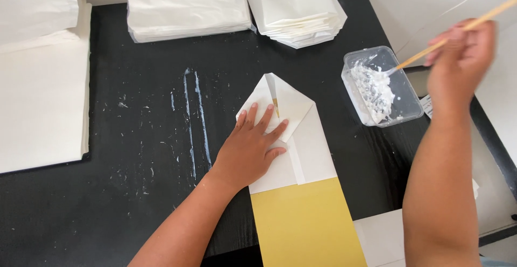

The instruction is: The person folds a white paper sheet into a triangular shape and applies white paste to the edges using a wooden stick. They press the folded sections together to secure the shape.

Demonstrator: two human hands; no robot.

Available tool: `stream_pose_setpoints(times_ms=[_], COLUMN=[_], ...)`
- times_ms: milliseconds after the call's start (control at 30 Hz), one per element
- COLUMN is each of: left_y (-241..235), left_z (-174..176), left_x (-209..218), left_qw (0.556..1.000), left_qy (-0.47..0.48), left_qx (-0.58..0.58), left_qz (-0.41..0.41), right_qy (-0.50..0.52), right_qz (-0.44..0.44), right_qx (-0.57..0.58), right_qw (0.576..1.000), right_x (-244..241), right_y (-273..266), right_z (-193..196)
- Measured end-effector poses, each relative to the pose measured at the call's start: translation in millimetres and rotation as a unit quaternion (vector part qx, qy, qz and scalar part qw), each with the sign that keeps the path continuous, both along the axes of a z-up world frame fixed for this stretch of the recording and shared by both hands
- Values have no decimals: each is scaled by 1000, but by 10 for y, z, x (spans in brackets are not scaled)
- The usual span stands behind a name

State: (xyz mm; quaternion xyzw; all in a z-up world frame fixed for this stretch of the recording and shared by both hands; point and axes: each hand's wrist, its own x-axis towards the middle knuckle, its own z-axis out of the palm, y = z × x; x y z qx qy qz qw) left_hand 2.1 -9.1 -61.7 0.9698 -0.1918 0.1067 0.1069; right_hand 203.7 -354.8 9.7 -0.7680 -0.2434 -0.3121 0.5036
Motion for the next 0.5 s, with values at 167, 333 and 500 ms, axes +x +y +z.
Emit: stream_pose_setpoints(times_ms=[167, 333, 500], left_y=[3, 5, 5], left_z=[-21, -10, 4], left_x=[3, -3, 9], left_qw=[1000, 1000, 1000], left_qy=[-17, -5, 6], left_qx=[-1, 0, 0], left_qz=[-1, -1, -4], right_qy=[72, 87, 92], right_qz=[5, -48, -28], right_qx=[-14, 45, 54], right_qw=[997, 994, 994], right_x=[5, 47, 125], right_y=[64, 45, 39], right_z=[-27, -73, -165])
